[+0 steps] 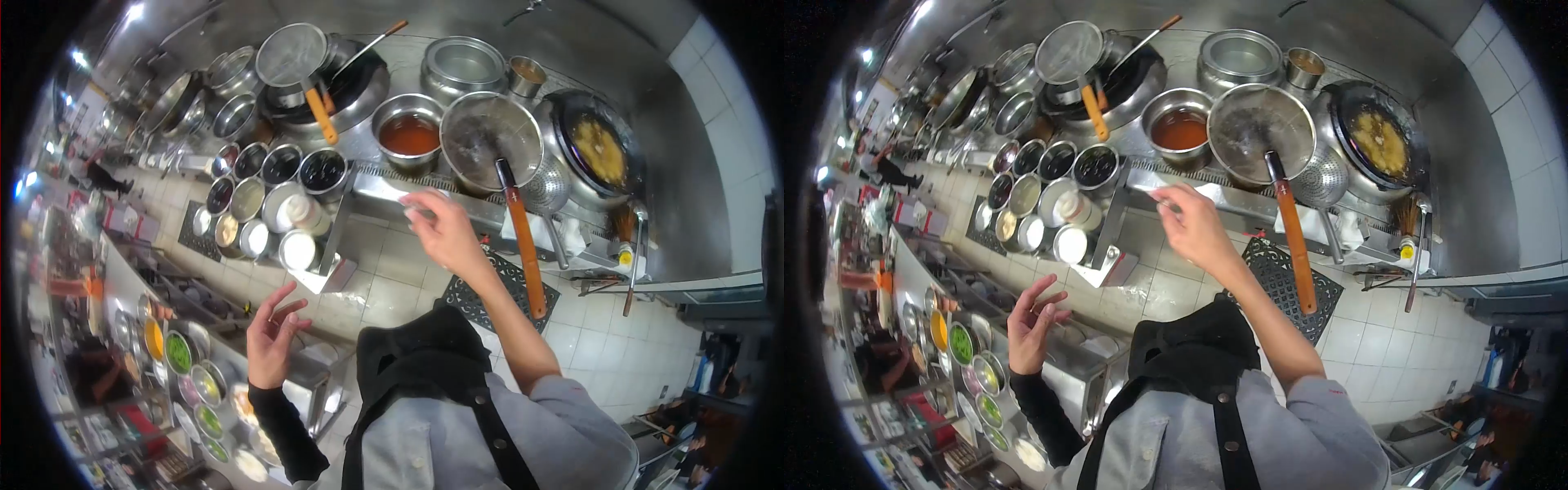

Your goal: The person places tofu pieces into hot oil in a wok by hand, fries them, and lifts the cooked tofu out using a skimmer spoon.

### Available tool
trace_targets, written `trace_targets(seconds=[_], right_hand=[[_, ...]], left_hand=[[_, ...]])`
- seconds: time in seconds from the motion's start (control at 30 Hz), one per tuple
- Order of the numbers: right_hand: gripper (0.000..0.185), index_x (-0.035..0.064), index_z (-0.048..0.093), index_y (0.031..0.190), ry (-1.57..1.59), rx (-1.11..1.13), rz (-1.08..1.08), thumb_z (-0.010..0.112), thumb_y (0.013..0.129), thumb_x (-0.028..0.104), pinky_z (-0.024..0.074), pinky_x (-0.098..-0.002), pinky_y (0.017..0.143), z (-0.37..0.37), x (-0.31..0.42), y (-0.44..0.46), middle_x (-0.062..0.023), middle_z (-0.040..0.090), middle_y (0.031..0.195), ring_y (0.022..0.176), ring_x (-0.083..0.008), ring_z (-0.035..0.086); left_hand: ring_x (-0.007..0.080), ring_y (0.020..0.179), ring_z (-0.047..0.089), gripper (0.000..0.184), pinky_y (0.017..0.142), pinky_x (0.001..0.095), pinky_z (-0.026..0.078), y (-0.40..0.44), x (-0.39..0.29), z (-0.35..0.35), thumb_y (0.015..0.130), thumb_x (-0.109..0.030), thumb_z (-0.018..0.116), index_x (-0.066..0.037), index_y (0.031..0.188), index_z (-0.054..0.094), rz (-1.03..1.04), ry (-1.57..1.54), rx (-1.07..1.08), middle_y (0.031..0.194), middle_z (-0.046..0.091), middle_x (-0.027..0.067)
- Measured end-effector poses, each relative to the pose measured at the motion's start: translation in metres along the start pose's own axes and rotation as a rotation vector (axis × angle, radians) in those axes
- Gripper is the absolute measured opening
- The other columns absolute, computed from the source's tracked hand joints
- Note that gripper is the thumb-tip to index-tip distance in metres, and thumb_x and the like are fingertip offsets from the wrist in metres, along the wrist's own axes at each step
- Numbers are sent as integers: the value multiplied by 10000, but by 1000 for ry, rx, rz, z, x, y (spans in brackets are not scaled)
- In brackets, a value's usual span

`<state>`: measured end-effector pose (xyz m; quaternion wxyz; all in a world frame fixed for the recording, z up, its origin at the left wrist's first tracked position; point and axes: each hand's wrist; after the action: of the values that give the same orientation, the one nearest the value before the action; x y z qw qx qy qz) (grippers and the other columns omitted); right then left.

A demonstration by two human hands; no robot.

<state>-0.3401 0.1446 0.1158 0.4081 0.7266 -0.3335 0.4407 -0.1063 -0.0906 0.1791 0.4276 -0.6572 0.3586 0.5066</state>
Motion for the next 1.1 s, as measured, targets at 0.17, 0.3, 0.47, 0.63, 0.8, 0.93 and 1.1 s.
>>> trace_targets(seconds=[0.17, 0.3, 0.47, 0.63, 0.8, 0.93, 1.1], right_hand=[[203, -15, 693, 1103, -135, -23, -302, 590, 962, 87, 533, -432, 844, -20, -17, 173, -197, 691, 1053, 973, -363, 674], [248, -17, 683, 1119, -375, -105, -340, 553, 938, 92, 524, -482, 925, -24, -72, 300, -222, 684, 1072, 1052, -428, 653], [288, -20, 696, 1080, -801, 31, -102, 614, 814, 56, 536, -513, 979, -44, -153, 391, -246, 663, 1192, 1150, -435, 635], [233, 7, 718, 1048, -1127, 214, -20, 598, 861, 76, 567, -484, 919, -88, -266, 453, -237, 677, 1128, 1126, -398, 657], [221, 72, 761, 1024, -1391, 303, 194, 573, 914, 111, 597, -460, 880, -142, -421, 518, -166, 732, 1106, 1046, -321, 727], [257, 101, 734, 1128, -1260, 317, 364, 558, 942, 118, 571, -482, 934, -152, -485, 547, -186, 699, 1190, 1151, -335, 678], [275, 86, 701, 1173, -1044, 372, 393, 530, 960, 113, 518, -477, 1032, -155, -522, 576, -194, 664, 1264, 1235, -367, 623]], left_hand=[[250, 1233, 618, 396, 946, 345, 566, 78, -28, 21, 1013, -28, 573, 42, 1402, 542, -33, 83, 79, 1411, 591, 157], [219, 1239, 597, 362, 985, 353, 533, 147, -32, 25, 1002, 9, 567, 33, 1363, 586, 33, 137, 145, 1369, 615, 127], [230, 1244, 594, 298, 1060, 327, 454, 218, -62, 28, 972, 63, 552, 14, 1243, 666, 266, 332, 209, 1326, 639, 155], [263, 1247, 602, 300, 1065, 345, 452, 280, -94, 13, 934, 81, 548, 30, 1197, 683, 280, 402, 172, 1315, 646, 179], [255, 1251, 583, 274, 1077, 349, 439, 304, -131, -10, 975, 64, 510, 84, 1215, 642, 159, 585, -60, 1338, 598, 191], [274, 1235, 596, 270, 1065, 373, 448, 355, -153, -3, 943, 55, 535, 60, 1179, 666, 152, 747, -83, 1319, 619, 193], [319, 1171, 668, 348, 1004, 399, 513, 505, -142, 74, 834, 110, 574, -5, 1129, 719, 332, 779, 202, 1242, 686, 185]])
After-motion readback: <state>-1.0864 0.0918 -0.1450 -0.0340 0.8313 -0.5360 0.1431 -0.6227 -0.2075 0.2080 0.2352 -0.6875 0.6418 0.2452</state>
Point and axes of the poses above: each hand's wrist, its own y-axis towards the middle knuckle, its own z-axis out of the palm, x = y × z
